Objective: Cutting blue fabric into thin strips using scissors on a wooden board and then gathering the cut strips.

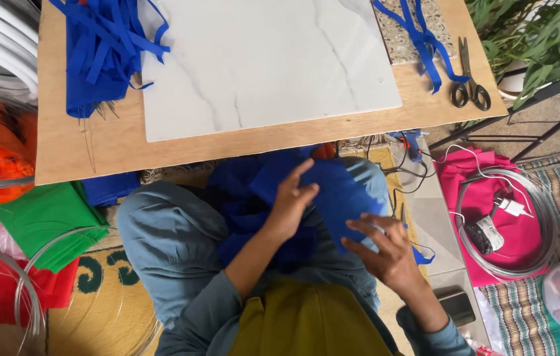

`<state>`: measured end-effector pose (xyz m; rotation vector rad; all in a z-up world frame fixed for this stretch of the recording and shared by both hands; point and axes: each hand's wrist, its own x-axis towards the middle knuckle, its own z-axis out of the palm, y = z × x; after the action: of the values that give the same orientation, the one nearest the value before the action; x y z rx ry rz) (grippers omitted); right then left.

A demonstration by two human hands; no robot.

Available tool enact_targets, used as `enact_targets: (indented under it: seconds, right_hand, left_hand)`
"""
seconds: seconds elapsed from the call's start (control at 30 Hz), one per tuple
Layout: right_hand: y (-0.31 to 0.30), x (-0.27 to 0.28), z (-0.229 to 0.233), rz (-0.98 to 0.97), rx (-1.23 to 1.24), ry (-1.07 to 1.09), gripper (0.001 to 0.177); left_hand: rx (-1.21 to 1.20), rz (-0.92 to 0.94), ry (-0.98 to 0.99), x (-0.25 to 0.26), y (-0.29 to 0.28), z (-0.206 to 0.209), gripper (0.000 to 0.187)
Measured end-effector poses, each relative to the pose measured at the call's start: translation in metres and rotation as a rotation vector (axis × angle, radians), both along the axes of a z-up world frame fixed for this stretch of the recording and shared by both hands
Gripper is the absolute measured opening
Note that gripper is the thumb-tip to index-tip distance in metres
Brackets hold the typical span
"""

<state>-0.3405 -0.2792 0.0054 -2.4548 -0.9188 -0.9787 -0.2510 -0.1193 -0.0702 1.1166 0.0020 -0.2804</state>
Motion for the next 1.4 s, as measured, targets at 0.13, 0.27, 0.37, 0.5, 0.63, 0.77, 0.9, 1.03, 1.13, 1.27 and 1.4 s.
enact_targets:
  seconds: [0.13,0.27,0.37,0.5,0.63,0.77,0.9,1.03,1.13,1.27,1.4]
  right_hand:
    - [-0.006,-0.022,-0.002,-0.057,-0.113,0.291,0.022]
    - [-0.011,-0.028,-0.004,-0.128,-0.114,0.367,0.020]
    - [-0.015,-0.029,-0.013,-0.166,-0.094,0.393,0.015]
    - [-0.017,-0.023,-0.031,-0.217,-0.121,0.381,0.017]
    - [-0.014,-0.016,-0.050,-0.284,-0.127,0.325,0.021]
    - [-0.005,-0.013,-0.051,-0.332,0.042,0.277,0.020]
    - [-0.001,-0.008,-0.046,-0.343,0.101,0.256,0.019]
    - [-0.002,-0.003,-0.038,-0.248,0.043,0.330,0.021]
    - [-0.004,0.002,-0.029,-0.132,0.000,0.441,0.019]
    - [-0.020,0.031,0.008,-0.015,0.074,0.626,0.034]
    - [-0.081,0.101,0.036,-0.306,0.168,0.362,0.034]
  left_hand:
    - [-0.061,-0.139,0.151,0.029,0.025,0.031,0.047]
    - [-0.070,-0.146,0.139,0.061,0.017,-0.003,0.048]
    - [-0.023,-0.154,0.119,0.075,0.005,-0.008,0.050]
    - [-0.065,-0.187,0.163,0.103,-0.016,-0.058,0.041]
    - [0.224,-0.214,0.181,0.096,-0.029,-0.083,0.056]
    - [0.461,0.032,-0.062,0.051,-0.019,-0.078,0.060]
    - [0.374,-0.068,-0.005,-0.018,-0.007,-0.055,0.040]
    - [0.291,-0.350,0.037,-0.041,-0.013,-0.021,0.035]
    - [0.359,-0.357,0.106,-0.041,-0.019,-0.031,0.020]
    - [0.320,-0.290,0.011,-0.042,-0.027,-0.055,0.020]
    - [0.399,-0.329,-0.048,-0.042,-0.029,-0.051,0.022]
